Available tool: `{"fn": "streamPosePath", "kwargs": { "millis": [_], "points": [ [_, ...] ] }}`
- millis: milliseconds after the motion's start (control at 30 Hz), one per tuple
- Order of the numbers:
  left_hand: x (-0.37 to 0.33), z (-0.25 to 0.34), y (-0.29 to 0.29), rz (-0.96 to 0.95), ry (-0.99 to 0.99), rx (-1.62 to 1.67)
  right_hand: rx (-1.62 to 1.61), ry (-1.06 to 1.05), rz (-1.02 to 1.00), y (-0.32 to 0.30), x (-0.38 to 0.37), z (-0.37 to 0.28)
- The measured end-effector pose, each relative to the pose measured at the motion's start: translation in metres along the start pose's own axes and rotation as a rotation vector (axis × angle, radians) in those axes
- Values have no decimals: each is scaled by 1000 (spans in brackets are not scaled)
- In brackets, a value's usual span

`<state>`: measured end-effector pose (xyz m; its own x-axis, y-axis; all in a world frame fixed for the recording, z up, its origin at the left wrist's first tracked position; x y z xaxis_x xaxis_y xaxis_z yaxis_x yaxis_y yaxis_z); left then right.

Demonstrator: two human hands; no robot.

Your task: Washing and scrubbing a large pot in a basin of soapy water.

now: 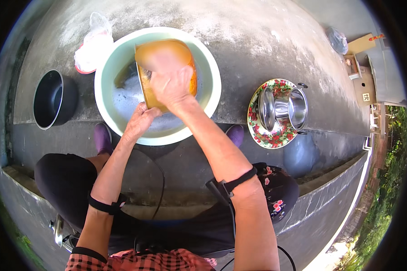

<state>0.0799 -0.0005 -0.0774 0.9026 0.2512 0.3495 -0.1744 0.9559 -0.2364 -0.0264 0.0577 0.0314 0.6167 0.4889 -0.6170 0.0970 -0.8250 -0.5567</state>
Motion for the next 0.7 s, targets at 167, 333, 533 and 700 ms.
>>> {"fn": "streamPosePath", "kwargs": {
  "millis": [167, 333, 533, 700],
  "points": [
    [-6, -6, -6, -18, -74, 100, 65, 512, -8, -7, -51, 79],
    [0, 42, -16, 198, 147, 200, -323, 1032, 206, -12, -1, 135],
    [-60, 92, -64, 651, 264, -540, -176, 730, 413, -19, 16, 83],
    [-82, 100, -67, 576, 329, -695, -96, 314, 390, -25, 51, 13]
  ]
}}
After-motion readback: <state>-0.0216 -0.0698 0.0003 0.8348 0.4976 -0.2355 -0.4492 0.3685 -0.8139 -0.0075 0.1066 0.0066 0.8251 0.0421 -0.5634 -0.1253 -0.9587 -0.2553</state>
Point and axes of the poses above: each hand's wrist, its own x-axis away from the middle knuckle, its own y-axis out of the palm, z = x × y, the point moved 4 cm from there along -x, towards the middle knuckle, and after that the axes turned 12 degrees about -x, right-handed, at the moved point
